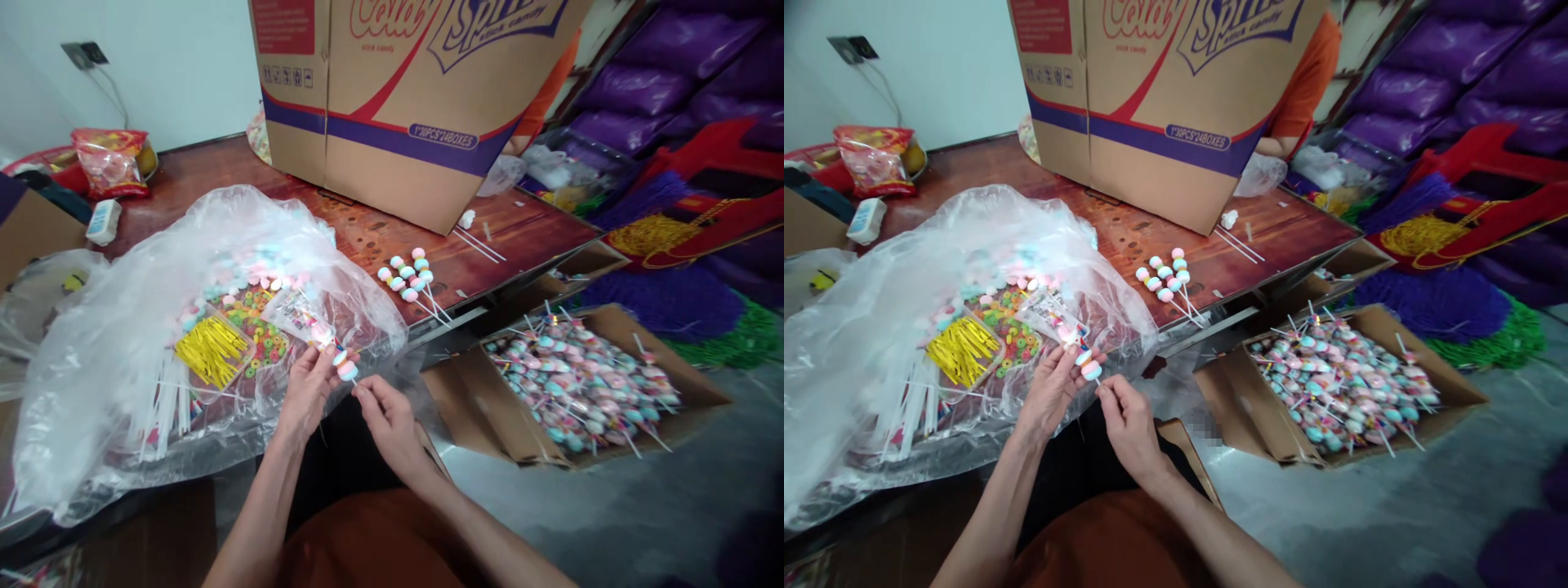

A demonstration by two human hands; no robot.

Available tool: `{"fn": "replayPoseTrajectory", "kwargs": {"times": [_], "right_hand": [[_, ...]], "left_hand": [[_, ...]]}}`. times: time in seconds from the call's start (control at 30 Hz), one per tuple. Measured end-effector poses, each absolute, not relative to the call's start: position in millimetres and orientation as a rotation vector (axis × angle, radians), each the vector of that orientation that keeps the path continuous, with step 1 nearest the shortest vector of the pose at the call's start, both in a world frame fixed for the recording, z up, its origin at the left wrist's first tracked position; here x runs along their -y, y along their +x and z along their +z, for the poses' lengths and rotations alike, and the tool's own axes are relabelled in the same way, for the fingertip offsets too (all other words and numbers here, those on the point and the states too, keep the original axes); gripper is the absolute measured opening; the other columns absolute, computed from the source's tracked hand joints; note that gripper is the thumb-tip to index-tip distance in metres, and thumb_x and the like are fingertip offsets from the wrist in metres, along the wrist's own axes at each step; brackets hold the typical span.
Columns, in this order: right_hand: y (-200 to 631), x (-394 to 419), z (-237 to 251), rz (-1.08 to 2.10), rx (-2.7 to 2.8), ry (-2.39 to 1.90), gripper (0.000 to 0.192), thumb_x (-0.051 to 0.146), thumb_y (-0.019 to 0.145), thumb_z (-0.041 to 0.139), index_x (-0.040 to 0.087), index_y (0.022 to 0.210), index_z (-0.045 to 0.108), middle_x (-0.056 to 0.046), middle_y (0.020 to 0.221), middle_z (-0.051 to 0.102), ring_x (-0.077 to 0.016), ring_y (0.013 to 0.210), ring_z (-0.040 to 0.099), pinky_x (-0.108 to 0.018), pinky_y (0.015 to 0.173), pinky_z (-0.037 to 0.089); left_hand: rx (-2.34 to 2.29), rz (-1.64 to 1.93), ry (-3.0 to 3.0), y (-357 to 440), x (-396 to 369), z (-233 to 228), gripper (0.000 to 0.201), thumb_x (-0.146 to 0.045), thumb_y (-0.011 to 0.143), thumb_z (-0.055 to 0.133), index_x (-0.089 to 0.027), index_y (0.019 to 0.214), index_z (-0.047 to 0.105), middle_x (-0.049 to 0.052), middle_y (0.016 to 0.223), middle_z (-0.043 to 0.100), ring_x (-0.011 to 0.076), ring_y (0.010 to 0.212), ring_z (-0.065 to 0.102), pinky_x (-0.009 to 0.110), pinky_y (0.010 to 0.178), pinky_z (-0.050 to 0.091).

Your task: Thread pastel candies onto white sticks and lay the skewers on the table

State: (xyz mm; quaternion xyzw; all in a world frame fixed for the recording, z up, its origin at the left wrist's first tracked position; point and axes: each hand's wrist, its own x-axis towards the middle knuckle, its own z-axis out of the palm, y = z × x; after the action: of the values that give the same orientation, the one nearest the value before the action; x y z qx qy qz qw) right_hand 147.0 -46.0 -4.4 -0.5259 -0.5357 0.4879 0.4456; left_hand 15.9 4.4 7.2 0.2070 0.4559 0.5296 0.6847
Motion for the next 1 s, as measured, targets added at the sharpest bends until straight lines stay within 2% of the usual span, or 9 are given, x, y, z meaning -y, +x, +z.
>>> {"fn": "replayPoseTrajectory", "kwargs": {"times": [0.07,0.17,0.33,0.4,0.57,0.7,0.8,0.9,1.0], "right_hand": [[147,45,-1,1.083,1.423,-1.329,0.023,0.032,0.096,0.048,0.019,0.079,0.055,0.005,0.062,0.044,-0.0091,0.055,0.039,-0.024,0.056,0.032],[149,42,5,1.078,1.463,-1.325,0.022,0.032,0.096,0.049,0.019,0.079,0.055,0.005,0.063,0.044,-0.0093,0.055,0.039,-0.024,0.056,0.032],[144,37,1,1.432,1.179,-1.191,0.028,0.042,0.094,0.051,0.019,0.08,0.057,0.007,0.054,0.037,-0.009,0.048,0.033,-0.022,0.046,0.026],[140,36,-2,1.473,1.084,-1.137,0.029,0.043,0.094,0.053,0.019,0.08,0.058,0.008,0.052,0.036,-0.0084,0.046,0.031,-0.022,0.044,0.024],[137,32,-1,1.36,1.112,-1.103,0.03,0.043,0.094,0.054,0.019,0.077,0.056,0.007,0.055,0.039,-0.0081,0.049,0.032,-0.022,0.047,0.027],[140,31,3,1.322,1.156,-1.122,0.027,0.042,0.094,0.053,0.019,0.081,0.058,0.007,0.057,0.038,-0.0084,0.05,0.032,-0.022,0.046,0.027],[141,33,3,1.357,1.177,-1.135,0.026,0.041,0.095,0.053,0.019,0.081,0.059,0.006,0.059,0.038,-0.0086,0.051,0.032,-0.022,0.047,0.027],[143,34,2,1.349,1.229,-1.173,0.026,0.039,0.096,0.051,0.019,0.081,0.059,0.006,0.058,0.038,-0.0093,0.052,0.034,-0.023,0.049,0.029],[148,33,3,1.235,1.412,-1.217,0.025,0.035,0.095,0.051,0.019,0.078,0.06,0.004,0.062,0.046,-0.0105,0.057,0.042,-0.023,0.056,0.035]], "left_hand": [[-1.015,1.18,0.464,16,-4,7,0.044,-0.042,0.066,0.088,-0.015,0.093,0.067,0.008,0.088,0.077,0.0228,0.086,0.076,0.028,0.074,0.058],[-1.007,1.182,0.446,15,-3,7,0.039,-0.04,0.068,0.087,-0.016,0.091,0.066,0.007,0.087,0.078,0.0223,0.088,0.076,0.025,0.072,0.057],[-0.939,1.18,0.407,15,-2,10,0.039,-0.044,0.068,0.086,-0.017,0.084,0.064,0.008,0.086,0.077,0.0255,0.09,0.076,0.023,0.06,0.054],[-0.906,1.184,0.413,16,-1,11,0.04,-0.046,0.067,0.086,-0.016,0.082,0.065,0.009,0.086,0.077,0.0273,0.092,0.075,0.023,0.058,0.053],[-0.903,1.157,0.476,14,4,11,0.038,-0.047,0.07,0.084,-0.016,0.087,0.069,0.011,0.089,0.078,0.027,0.096,0.074,0.026,0.067,0.056],[-0.924,1.105,0.532,7,3,13,0.044,-0.052,0.071,0.082,-0.014,0.09,0.071,0.015,0.099,0.077,0.0281,0.097,0.074,0.035,0.08,0.059],[-0.975,1.26,0.53,2,-5,15,0.05,-0.059,0.074,0.077,-0.014,0.096,0.071,0.016,0.107,0.076,0.0286,0.1,0.073,0.037,0.084,0.059],[-0.994,1.372,0.521,-1,-13,16,0.046,-0.056,0.072,0.079,-0.016,0.094,0.07,0.012,0.099,0.077,0.0269,0.097,0.074,0.036,0.083,0.059],[-1.02,1.352,0.492,0,-15,17,0.045,-0.054,0.07,0.081,-0.015,0.089,0.069,0.009,0.086,0.077,0.0249,0.084,0.076,0.036,0.077,0.06]]}}
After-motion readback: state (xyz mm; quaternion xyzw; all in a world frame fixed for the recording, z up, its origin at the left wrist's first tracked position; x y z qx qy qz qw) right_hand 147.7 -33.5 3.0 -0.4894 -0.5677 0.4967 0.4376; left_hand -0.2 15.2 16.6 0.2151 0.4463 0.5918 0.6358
